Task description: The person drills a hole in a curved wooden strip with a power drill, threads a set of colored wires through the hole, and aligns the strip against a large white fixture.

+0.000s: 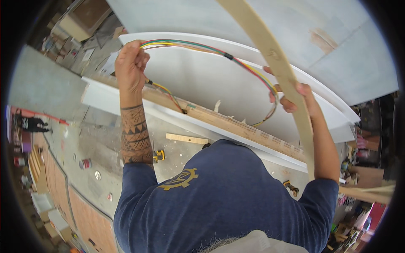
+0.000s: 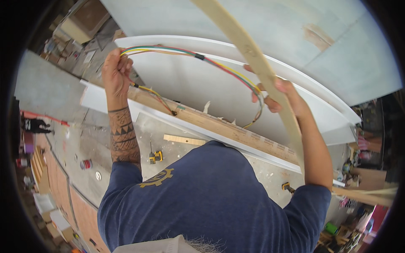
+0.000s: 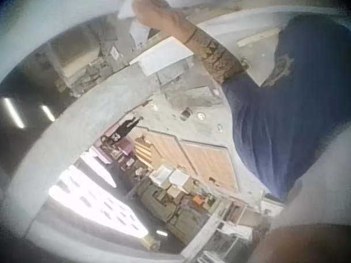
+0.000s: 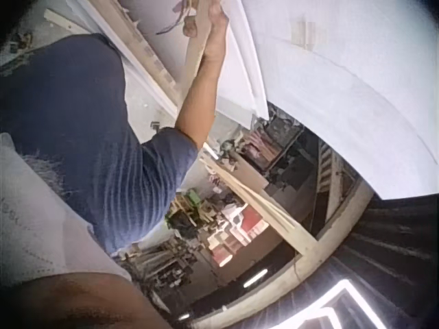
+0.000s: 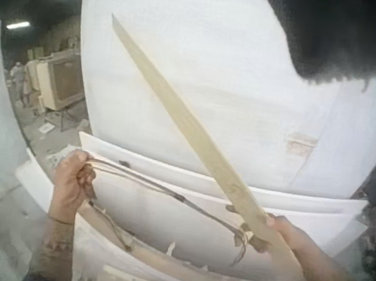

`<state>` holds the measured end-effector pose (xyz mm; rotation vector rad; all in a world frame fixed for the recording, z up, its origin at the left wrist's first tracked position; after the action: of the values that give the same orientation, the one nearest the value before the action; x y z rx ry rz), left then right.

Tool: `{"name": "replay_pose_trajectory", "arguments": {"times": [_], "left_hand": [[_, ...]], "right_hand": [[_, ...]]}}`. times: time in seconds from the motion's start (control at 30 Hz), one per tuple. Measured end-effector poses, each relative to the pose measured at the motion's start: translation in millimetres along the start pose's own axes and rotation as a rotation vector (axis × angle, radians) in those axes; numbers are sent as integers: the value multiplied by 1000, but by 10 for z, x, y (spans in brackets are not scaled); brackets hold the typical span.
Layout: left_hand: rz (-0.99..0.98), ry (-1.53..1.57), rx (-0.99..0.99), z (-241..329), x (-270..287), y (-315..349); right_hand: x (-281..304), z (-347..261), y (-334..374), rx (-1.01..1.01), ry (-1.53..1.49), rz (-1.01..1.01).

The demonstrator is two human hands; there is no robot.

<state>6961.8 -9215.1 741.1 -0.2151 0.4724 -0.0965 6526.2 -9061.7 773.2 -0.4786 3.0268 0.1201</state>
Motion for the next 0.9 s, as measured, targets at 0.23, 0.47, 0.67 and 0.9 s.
{"name": "replay_pose_trajectory", "arguments": {"times": [0.23,0.47,0.67,0.9], "left_hand": [[-160,-349,73,96,87,-82],[-330,-1135,-646,787,-1134,306],[-312,-1275,-904,300,-1883,332],[-375,-1229,-1002,141,-1994,292]], "right_hand": [[-103,-427,-7,47,240,48],[-310,-766,-292,12,385,-27],[-214,-730,-110,89,229,94],[-315,-825,-48,184,39,43]]}}
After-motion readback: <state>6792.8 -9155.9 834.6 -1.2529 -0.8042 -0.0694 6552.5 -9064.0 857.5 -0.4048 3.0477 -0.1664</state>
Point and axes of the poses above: each hand's wrist, its own y-axis away from the middle knuckle, its own x-axis out of the back of the hand, z = x × y, the point moved 1 cm from there along -y, towards the middle knuckle, and after that the axes turned 8 degrees about x, right-handed, at the moved point
